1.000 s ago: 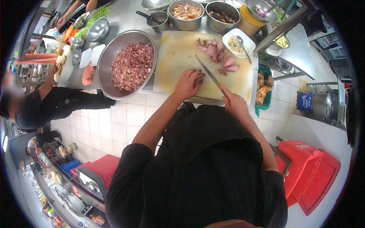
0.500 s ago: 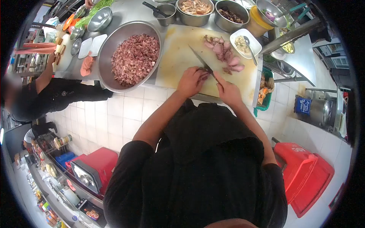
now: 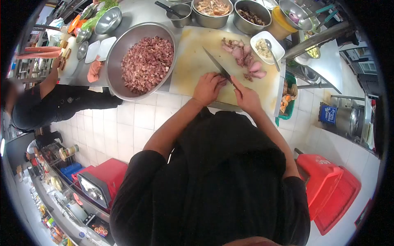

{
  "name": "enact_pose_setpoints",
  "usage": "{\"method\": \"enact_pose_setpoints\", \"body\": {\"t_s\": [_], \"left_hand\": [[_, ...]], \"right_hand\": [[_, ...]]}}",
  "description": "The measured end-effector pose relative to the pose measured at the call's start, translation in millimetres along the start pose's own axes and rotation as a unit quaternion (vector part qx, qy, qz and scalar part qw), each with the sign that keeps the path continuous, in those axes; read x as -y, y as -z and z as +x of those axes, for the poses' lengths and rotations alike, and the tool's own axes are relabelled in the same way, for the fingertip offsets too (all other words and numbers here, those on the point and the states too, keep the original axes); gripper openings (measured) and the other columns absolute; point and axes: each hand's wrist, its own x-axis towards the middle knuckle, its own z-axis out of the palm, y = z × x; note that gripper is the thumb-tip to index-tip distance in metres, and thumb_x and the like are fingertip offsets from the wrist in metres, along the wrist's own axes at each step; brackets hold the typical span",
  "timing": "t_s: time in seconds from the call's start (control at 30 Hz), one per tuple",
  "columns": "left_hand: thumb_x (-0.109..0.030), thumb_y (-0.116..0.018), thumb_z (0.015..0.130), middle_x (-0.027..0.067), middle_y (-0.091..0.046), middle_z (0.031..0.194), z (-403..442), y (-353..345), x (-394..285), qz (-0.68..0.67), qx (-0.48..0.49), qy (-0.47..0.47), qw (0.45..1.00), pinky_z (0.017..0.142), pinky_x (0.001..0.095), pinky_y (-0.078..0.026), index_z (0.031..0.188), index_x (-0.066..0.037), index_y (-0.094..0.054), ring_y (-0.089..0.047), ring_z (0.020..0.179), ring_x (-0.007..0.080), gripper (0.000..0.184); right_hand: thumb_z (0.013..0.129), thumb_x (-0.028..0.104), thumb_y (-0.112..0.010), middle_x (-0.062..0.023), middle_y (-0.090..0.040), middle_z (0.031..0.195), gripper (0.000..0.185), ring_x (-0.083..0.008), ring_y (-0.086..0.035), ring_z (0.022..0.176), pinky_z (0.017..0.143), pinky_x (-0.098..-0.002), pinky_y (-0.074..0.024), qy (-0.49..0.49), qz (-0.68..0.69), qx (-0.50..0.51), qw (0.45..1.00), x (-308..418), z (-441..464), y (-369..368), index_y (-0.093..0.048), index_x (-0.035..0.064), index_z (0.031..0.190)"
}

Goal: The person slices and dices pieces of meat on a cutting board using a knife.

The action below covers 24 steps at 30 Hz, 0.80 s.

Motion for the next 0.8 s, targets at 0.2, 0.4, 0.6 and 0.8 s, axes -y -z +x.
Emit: {"method": "enact_pose_setpoints", "body": {"t_s": [0.2, 0.4, 0.6, 0.8], "left_hand": [[-0.019, -0.073, 0.093, 0.0127, -0.063, 0.121, -8.4, -2.3, -4.7, 0.008, -0.042, 0.013, 0.999, 0.096, 0.0479, -0.050, 0.120, -0.010, -0.068, -0.061, 0.113, 0.0361, 0.029], [-0.017, -0.076, 0.092, 0.0164, -0.062, 0.126, -9.9, -12.8, 3.4, -0.013, -0.027, 0.014, 0.999, 0.098, 0.0509, -0.049, 0.123, -0.010, -0.066, -0.060, 0.114, 0.0405, 0.033], [-0.019, -0.075, 0.092, 0.0149, -0.064, 0.122, -5.9, -4.1, -2.9, 0.016, -0.011, 0.029, 0.999, 0.098, 0.0491, -0.049, 0.119, -0.010, -0.069, -0.061, 0.112, 0.0382, 0.029], [-0.019, -0.073, 0.093, 0.0133, -0.064, 0.122, 0.4, -6.6, -0.2, 0.011, -0.021, 0.018, 1.000, 0.096, 0.0480, -0.049, 0.117, -0.010, -0.070, -0.061, 0.112, 0.0359, 0.026]], "right_hand": [[0.102, 0.025, -0.062, -0.0224, -0.069, 0.083, 0.062, -0.0438, -0.070, 0.076, 0.070, -0.0568, -0.0549, 0.028, 0.052, -0.062, 0.996, 7.0, -14.3, 12.8, -0.045, 0.0376, 0.160], [0.104, 0.028, -0.057, -0.0225, -0.069, 0.083, 0.060, -0.0439, -0.069, 0.077, 0.072, -0.0564, -0.0553, -0.017, -0.029, 0.027, 0.999, 8.9, -36.2, 15.7, -0.042, 0.0391, 0.161], [0.104, 0.025, -0.058, -0.0229, -0.068, 0.083, 0.061, -0.0450, -0.068, 0.079, 0.073, -0.0571, -0.0533, -0.041, -0.063, 0.068, 0.995, 28.7, -31.8, 30.6, -0.043, 0.0368, 0.161], [0.106, 0.030, -0.052, -0.0252, -0.070, 0.086, 0.062, -0.0457, -0.070, 0.081, 0.076, -0.0600, -0.0551, -0.032, -0.044, 0.063, 0.997, 12.9, -15.0, -1.1, -0.034, 0.0397, 0.164]]}}
